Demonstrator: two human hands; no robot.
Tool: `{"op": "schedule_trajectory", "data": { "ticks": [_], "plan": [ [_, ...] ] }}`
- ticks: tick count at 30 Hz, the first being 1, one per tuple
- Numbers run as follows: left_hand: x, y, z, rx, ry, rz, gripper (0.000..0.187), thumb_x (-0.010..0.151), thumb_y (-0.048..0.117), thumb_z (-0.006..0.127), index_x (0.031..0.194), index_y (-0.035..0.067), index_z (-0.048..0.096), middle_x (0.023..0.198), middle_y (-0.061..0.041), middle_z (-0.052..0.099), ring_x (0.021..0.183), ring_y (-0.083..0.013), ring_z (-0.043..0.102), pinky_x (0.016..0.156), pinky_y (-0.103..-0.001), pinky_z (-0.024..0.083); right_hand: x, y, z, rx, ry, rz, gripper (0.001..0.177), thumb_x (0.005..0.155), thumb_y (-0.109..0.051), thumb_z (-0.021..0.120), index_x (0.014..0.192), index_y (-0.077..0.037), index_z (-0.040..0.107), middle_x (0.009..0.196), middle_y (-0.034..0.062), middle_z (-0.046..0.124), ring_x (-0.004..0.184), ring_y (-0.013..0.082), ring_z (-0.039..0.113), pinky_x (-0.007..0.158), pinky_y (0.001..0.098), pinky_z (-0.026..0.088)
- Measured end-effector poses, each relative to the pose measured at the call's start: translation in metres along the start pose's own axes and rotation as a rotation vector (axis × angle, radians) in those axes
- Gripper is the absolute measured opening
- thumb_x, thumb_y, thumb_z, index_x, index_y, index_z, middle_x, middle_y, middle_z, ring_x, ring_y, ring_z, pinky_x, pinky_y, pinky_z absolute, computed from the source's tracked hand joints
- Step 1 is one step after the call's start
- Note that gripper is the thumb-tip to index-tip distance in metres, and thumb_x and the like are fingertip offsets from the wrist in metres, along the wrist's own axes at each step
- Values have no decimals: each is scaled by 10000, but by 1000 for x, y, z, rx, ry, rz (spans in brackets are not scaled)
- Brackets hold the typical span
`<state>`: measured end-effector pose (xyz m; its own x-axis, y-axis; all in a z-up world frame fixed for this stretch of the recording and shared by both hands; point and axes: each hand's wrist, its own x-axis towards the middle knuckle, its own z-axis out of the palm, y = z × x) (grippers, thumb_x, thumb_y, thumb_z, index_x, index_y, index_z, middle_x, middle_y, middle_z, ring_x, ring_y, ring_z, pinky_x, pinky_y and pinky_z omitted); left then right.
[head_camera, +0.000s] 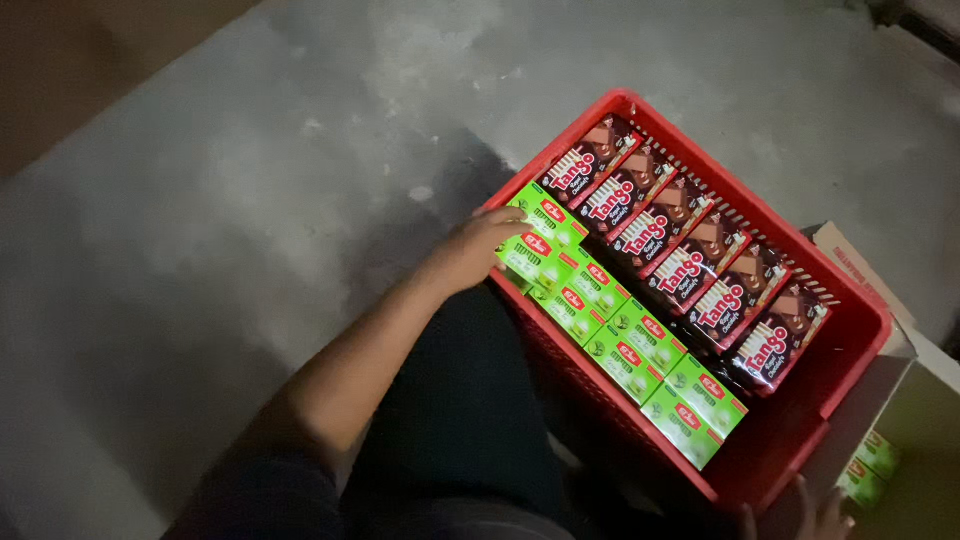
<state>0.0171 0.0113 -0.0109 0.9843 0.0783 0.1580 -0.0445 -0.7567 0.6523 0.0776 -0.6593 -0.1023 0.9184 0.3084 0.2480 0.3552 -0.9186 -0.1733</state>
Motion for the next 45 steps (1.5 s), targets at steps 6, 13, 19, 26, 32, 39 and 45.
{"op": "schedule_trajectory", "data": {
  "ticks": [6, 13, 19, 26, 32, 39, 45],
  "plan": [
    [12, -101, 61, -25, 114, 104, 513, 812, 573, 738, 1273, 352, 689, 1449, 66, 538, 1200, -245, 465, 1099, -333, 336, -2, 6, 4, -35, 38, 2, 1147, 531, -485, 781, 1602, -151, 540, 1662, 415, 428, 1433, 706, 380, 1145, 744, 333],
    [17, -5, -11, 165, -177, -111, 739, 735, -115, 699, 1415, 150, 589, 1533, -35, 487, 1141, -320, 450, 928, -427, 446, -5, 5, 6, -66, 62, -15, 1228, 470, -497, 808, 1598, -74, 573, 1652, 416, 463, 1425, 686, 421, 1150, 724, 352],
    [30, 37, -4, 153, -248, -147, 571, 969, 230, 613, 1523, 233, 477, 1711, 56, 189, 1564, -392, 133, 1232, -607, 138, 7, -45, -33, -38, 65, -85, 1055, 618, -444, 803, 1540, 22, 585, 1621, 422, 476, 1416, 598, 496, 1111, 669, 462],
    [36, 17, 56, 349, -201, -40, 608, 1027, 429, 545, 1587, 269, 373, 1703, -17, 196, 1555, -478, 62, 1247, -601, 124, 11, -52, -45, -89, -65, 31, 1117, 555, -529, 799, 1558, -113, 536, 1649, 402, 424, 1375, 590, 531, 1004, 669, 491],
    [37, 21, 44, 257, -217, -75, 551, 1000, 444, 589, 1505, 236, 512, 1675, -20, 269, 1552, -472, 85, 1215, -657, 182, 23, -90, -74, -96, -248, 250, 1090, 571, -492, 803, 1571, -208, 474, 1744, 242, 272, 1501, 447, 387, 1078, 673, 382],
    [34, 12, 56, 256, -86, 0, 532, 969, 389, 679, 1447, 183, 575, 1635, -49, 349, 1535, -493, 129, 1209, -676, 199, 24, -104, -82, -175, -238, 234, 1024, 603, -545, 763, 1555, -278, 496, 1737, 188, 335, 1469, 380, 471, 1011, 655, 426],
    [35, 22, 45, 256, -180, -77, 551, 986, 434, 646, 1479, 219, 530, 1657, -22, 301, 1557, -436, 76, 1145, -708, 289, 21, -96, -75, -182, -231, 233, 1039, 606, -609, 712, 1563, -273, 487, 1757, 211, 303, 1484, 388, 451, 1027, 689, 387]
  ]
}}
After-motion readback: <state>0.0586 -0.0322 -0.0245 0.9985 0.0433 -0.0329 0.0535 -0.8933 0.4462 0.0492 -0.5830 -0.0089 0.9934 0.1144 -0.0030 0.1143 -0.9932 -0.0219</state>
